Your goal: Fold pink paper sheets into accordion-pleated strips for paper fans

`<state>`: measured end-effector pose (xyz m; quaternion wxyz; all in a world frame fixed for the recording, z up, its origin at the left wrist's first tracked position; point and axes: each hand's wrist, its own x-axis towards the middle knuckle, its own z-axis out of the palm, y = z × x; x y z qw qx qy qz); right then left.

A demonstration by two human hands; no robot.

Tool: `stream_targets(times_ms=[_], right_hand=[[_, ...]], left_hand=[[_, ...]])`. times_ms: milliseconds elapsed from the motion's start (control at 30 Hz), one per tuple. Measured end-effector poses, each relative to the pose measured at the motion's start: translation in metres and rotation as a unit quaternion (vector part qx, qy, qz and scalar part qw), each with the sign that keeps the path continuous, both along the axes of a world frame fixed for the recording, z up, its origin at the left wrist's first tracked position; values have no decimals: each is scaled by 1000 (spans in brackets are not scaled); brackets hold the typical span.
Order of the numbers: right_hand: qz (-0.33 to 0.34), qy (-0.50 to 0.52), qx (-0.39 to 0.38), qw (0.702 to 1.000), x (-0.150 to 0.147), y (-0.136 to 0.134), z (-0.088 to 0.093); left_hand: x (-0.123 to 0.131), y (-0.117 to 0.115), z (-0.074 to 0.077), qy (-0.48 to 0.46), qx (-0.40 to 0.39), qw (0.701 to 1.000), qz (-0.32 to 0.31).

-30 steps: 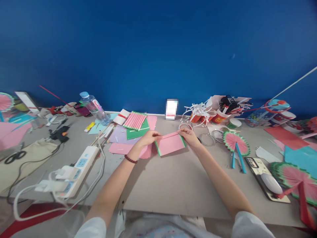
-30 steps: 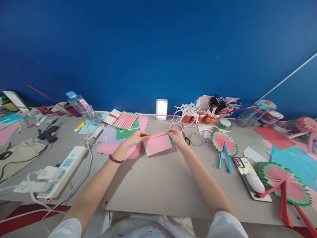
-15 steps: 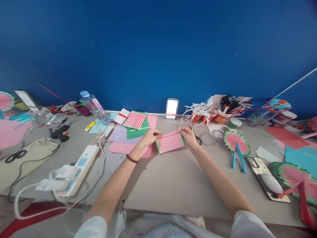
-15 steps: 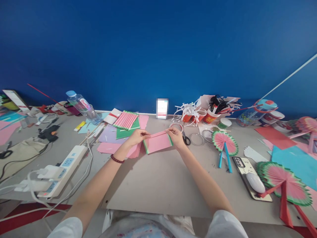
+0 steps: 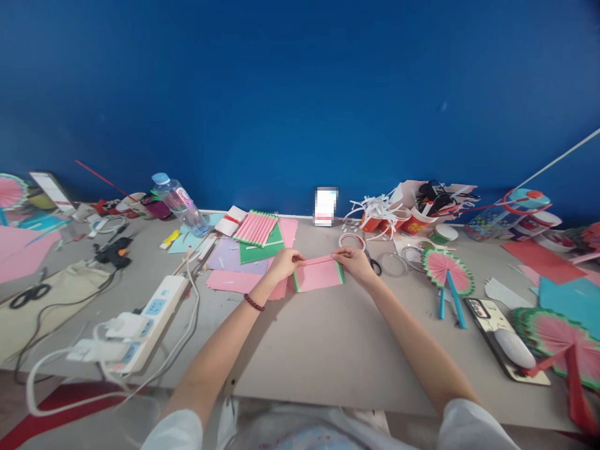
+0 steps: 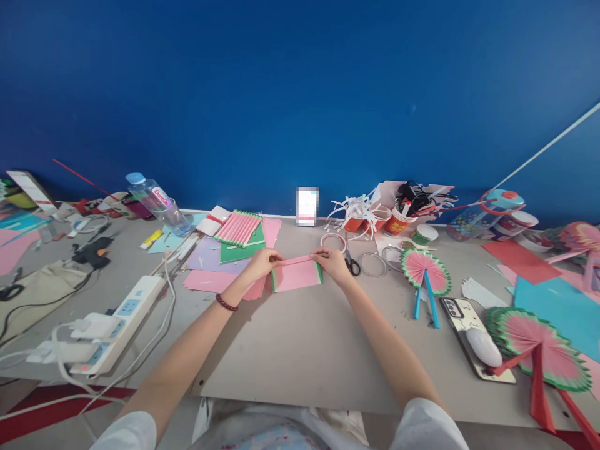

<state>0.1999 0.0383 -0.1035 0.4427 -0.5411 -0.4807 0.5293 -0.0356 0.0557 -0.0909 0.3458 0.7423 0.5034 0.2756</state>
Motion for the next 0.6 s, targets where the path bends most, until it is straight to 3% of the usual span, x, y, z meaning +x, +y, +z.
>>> stream_targets(times_ms=[200,400,600], right_hand=[[18,-36,17,999,3,1,-3],[18,-43,25,999,8,4,-7],[39,-120,71,989,7,-1,7]], left_hand=[[1,-1,-6,-8,-1,1000,-11],[0,5,-11,-78,-9,996,-41],[2,-1,-4,-77,-25,996,-45]])
